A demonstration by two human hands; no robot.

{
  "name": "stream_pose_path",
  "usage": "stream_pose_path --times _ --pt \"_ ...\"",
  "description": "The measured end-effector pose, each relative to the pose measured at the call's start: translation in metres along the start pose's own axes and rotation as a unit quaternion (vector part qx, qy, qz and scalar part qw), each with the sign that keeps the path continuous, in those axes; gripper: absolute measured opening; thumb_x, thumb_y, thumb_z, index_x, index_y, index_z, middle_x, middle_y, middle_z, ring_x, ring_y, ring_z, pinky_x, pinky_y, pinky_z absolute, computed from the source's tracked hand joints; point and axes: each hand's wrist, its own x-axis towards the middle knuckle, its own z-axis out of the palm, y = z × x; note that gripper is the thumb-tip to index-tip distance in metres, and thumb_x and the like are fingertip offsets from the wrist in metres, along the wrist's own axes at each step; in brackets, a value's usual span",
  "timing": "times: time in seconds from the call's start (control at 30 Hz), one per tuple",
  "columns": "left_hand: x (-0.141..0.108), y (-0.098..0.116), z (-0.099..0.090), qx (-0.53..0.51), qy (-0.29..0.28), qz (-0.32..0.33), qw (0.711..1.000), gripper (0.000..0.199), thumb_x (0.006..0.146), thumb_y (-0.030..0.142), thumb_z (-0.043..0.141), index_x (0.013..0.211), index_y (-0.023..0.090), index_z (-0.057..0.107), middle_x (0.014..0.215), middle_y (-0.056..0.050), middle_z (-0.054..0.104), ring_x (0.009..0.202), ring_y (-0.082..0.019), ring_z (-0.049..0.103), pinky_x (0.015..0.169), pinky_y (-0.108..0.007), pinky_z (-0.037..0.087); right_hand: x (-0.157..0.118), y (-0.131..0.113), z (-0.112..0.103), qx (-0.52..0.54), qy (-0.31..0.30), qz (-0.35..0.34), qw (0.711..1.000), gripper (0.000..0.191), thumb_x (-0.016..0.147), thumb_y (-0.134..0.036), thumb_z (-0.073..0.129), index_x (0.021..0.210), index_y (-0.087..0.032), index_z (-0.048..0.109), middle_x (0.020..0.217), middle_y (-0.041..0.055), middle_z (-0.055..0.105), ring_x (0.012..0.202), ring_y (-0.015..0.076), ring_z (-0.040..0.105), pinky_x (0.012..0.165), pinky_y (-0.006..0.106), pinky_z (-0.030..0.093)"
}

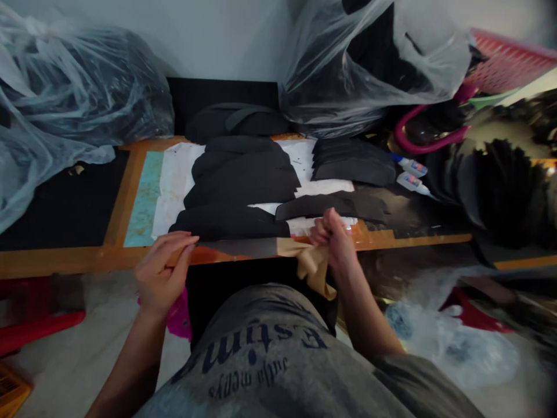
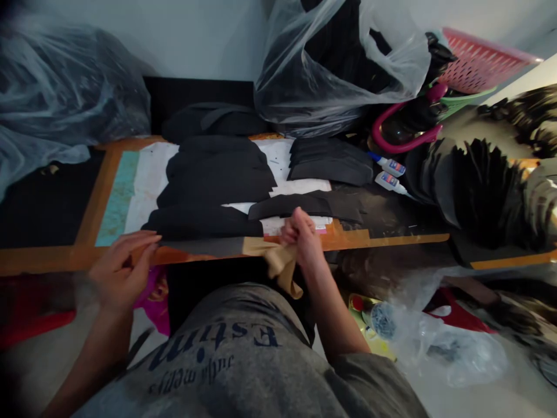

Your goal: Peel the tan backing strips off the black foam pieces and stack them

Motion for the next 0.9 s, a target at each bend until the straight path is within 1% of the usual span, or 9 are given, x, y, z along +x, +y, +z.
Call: stream_pose_path --times 0.07,0.13,0.2,0.23,0.37,0.43,0.57,0.77,0.9 --pt "-0.004 -0.005 -0.001 0.002 -0.007 -0.052 0.999 0.019 0.091 0.016 0.065 0.107 0.022 0.074 0.101 -0.004 0.072 0.094 -0.017 0.068 0.088 -0.032 0.055 0.005 -0.011 -0.036 -0.231 0.054 -0.066 0.969 0.045 0.086 -0.065 0.065 0.077 -0.025 0.048 0.054 -0.0082 0.039 0.047 0.0108 0.037 0.049 0.024 0.032" --pt "-0.008 -0.009 0.001 0.004 -0.006 -0.095 0.995 0.019 0.093 0.022 0.064 0.109 0.022 0.074 0.101 -0.004 0.072 0.093 -0.016 0.067 0.086 -0.030 0.053 0.004 -0.022 -0.058 -0.437 0.062 -0.090 0.893 0.038 0.085 -0.059 0.069 0.083 -0.023 0.058 0.055 -0.0053 0.048 0.052 0.0136 0.047 0.054 0.026 0.033" --pt "-0.009 -0.011 0.006 0.001 -0.010 -0.134 0.991 0.021 0.094 0.028 0.063 0.110 0.022 0.074 0.102 -0.004 0.070 0.094 -0.016 0.066 0.085 -0.029 0.052 -0.002 -0.032 -0.059 -0.541 0.013 -0.085 0.836 0.036 0.087 -0.057 0.066 0.087 -0.021 0.064 0.059 -0.0017 0.057 0.057 0.0166 0.055 0.058 0.027 0.036" --pt "-0.009 -0.011 0.009 -0.002 -0.015 -0.147 0.989 0.021 0.094 0.030 0.063 0.111 0.022 0.074 0.102 -0.004 0.070 0.094 -0.016 0.066 0.085 -0.029 0.052 -0.007 -0.034 -0.052 -0.551 -0.029 -0.080 0.830 0.037 0.088 -0.057 0.064 0.090 -0.020 0.066 0.063 0.0003 0.062 0.060 0.0176 0.058 0.061 0.028 0.038" --pt "-0.007 -0.007 0.018 -0.001 -0.016 -0.175 0.984 0.023 0.093 0.033 0.064 0.110 0.023 0.075 0.099 -0.003 0.068 0.089 -0.015 0.064 0.081 -0.027 0.051 -0.030 -0.029 0.009 -0.433 -0.228 -0.092 0.867 0.048 0.085 -0.061 0.067 0.108 -0.018 0.068 0.092 0.0066 0.073 0.082 0.0211 0.068 0.074 0.030 0.047" --pt "-0.006 -0.003 0.019 0.012 0.005 -0.184 0.983 0.025 0.091 0.033 0.066 0.112 0.023 0.076 0.097 -0.003 0.067 0.085 -0.014 0.063 0.077 -0.027 0.050 -0.037 -0.021 0.037 -0.360 -0.267 -0.092 0.889 0.049 0.085 -0.062 0.068 0.107 -0.018 0.068 0.093 0.0063 0.073 0.085 0.0212 0.068 0.076 0.030 0.048" --pt "-0.007 0.000 0.016 0.037 0.047 -0.199 0.978 0.029 0.089 0.034 0.069 0.114 0.022 0.076 0.096 -0.003 0.065 0.078 -0.012 0.058 0.070 -0.025 0.048 -0.037 -0.009 0.062 -0.283 -0.275 -0.065 0.916 0.039 0.088 -0.057 0.066 0.095 -0.018 0.066 0.083 0.0020 0.068 0.075 0.0160 0.062 0.069 0.026 0.045" --pt "-0.012 -0.014 0.014 -0.004 0.067 -0.243 0.968 0.031 0.088 0.038 0.070 0.114 0.022 0.076 0.092 -0.002 0.065 0.070 -0.010 0.053 0.063 -0.024 0.043 -0.014 -0.005 0.062 -0.338 -0.247 -0.067 0.906 0.019 0.090 -0.033 0.062 0.079 -0.017 0.067 0.071 -0.0017 0.063 0.067 0.0123 0.055 0.066 0.024 0.039" --pt "-0.011 -0.020 0.021 -0.001 0.066 -0.238 0.969 0.030 0.088 0.037 0.071 0.112 0.021 0.076 0.086 -0.001 0.063 0.070 -0.011 0.053 0.065 -0.025 0.043 0.000 -0.001 0.063 -0.392 -0.183 -0.081 0.898 0.022 0.089 -0.036 0.064 0.077 -0.017 0.067 0.067 -0.0015 0.062 0.064 0.0127 0.054 0.063 0.025 0.035"
